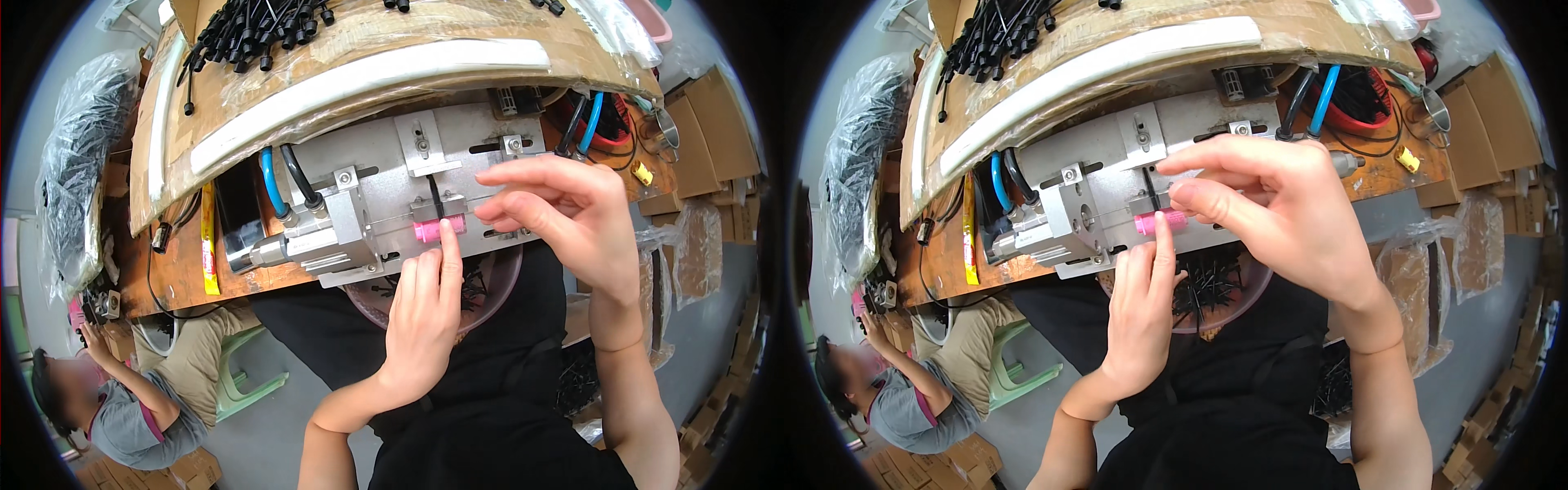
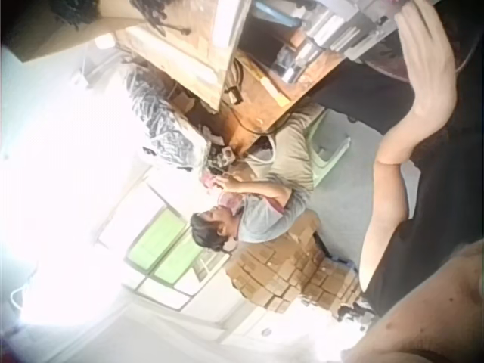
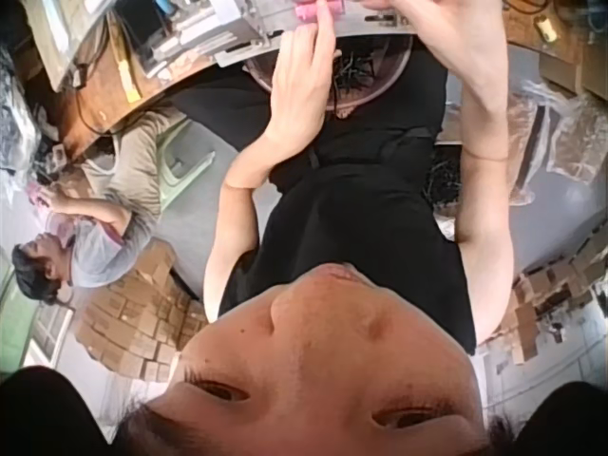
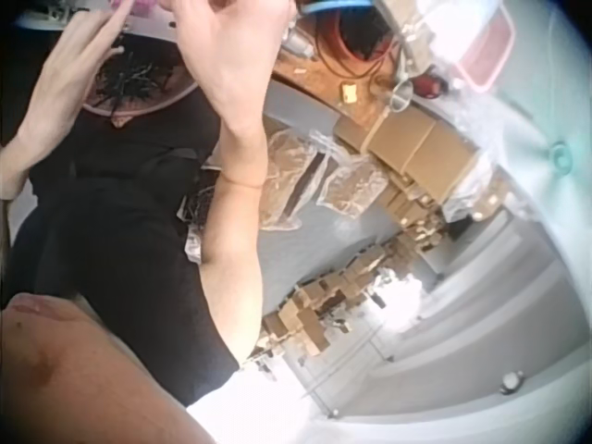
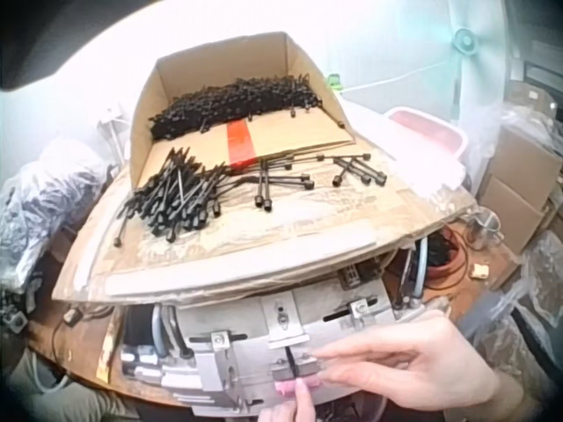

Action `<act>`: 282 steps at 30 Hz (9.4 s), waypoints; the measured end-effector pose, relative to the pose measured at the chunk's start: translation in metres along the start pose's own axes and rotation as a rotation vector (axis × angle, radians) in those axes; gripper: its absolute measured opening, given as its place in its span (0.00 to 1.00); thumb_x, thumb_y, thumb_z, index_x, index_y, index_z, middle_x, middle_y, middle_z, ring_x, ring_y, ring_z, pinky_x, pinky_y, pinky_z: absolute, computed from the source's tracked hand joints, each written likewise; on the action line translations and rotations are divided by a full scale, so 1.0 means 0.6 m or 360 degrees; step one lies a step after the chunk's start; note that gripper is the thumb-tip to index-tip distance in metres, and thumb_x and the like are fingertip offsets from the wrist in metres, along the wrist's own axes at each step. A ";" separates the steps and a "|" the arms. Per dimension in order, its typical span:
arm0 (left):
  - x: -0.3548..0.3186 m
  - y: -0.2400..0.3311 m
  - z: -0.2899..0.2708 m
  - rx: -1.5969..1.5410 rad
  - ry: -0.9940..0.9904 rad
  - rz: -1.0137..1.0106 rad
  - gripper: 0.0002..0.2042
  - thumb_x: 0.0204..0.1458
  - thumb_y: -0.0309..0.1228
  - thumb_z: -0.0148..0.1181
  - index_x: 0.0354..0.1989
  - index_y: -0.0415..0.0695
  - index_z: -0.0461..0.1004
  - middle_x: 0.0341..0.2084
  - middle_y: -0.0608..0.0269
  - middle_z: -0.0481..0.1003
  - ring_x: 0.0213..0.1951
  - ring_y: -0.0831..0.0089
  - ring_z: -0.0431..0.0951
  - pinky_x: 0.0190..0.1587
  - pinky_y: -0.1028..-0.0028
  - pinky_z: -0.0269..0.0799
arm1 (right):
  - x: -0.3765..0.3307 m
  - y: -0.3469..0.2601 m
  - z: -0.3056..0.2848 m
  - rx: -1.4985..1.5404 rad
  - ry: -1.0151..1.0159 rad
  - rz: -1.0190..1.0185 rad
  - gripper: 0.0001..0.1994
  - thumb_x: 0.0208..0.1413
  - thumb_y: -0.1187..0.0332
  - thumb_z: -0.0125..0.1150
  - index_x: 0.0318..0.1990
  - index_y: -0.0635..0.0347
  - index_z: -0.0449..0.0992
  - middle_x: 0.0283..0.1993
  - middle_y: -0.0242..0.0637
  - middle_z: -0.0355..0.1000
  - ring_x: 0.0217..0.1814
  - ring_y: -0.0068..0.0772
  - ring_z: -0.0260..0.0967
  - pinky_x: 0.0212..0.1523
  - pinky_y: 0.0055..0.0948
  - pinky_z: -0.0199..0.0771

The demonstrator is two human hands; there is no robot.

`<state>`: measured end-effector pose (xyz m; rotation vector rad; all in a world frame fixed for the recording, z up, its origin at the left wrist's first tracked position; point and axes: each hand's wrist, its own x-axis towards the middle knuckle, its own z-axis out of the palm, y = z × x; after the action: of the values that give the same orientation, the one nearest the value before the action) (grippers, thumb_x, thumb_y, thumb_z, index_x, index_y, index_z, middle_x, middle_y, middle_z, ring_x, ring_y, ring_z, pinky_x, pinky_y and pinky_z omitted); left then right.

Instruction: The person repeatedly picks up black cable ties and small black plastic caps, inserts the ties into a metal jig, and secures the caps onto the tie ends. The assembled units are placed into a clear plastic bowl beneath the jig. The process is repetitive and continuous throughout the clip.

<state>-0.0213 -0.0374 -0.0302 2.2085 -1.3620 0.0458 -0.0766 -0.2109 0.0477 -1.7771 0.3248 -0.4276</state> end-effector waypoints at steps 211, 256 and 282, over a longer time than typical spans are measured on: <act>0.014 -0.020 -0.044 0.0069 0.0541 0.0274 0.26 0.44 0.24 0.67 0.56 0.32 0.72 0.33 0.58 0.71 0.33 0.66 0.72 0.35 0.68 0.70 | 0.113 -0.025 -0.126 0.0141 0.0151 -0.0701 0.13 0.65 0.68 0.55 0.52 0.66 0.74 0.40 0.38 0.74 0.35 0.18 0.69 0.32 0.16 0.69; 0.319 -0.044 -0.089 -0.0020 0.0632 0.0766 0.10 0.50 0.19 0.59 0.42 0.38 0.76 0.41 0.52 0.72 0.45 0.51 0.73 0.47 0.64 0.70 | 0.433 0.003 -0.055 -0.2019 0.0474 -0.0905 0.09 0.50 0.72 0.53 0.32 0.65 0.79 0.32 0.58 0.74 0.38 0.56 0.75 0.39 0.46 0.73; 0.000 0.001 0.025 0.0288 0.0205 0.0063 0.32 0.42 0.14 0.56 0.62 0.29 0.62 0.37 0.57 0.68 0.35 0.68 0.69 0.41 0.72 0.69 | 0.023 -0.007 -0.091 0.0136 0.0286 -0.0671 0.12 0.66 0.69 0.54 0.52 0.67 0.71 0.42 0.45 0.75 0.36 0.21 0.69 0.30 0.15 0.66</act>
<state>-0.0256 -0.0447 -0.0428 2.2808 -1.3770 0.3321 -0.0887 -0.2632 0.0649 -1.7244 0.0510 -0.8908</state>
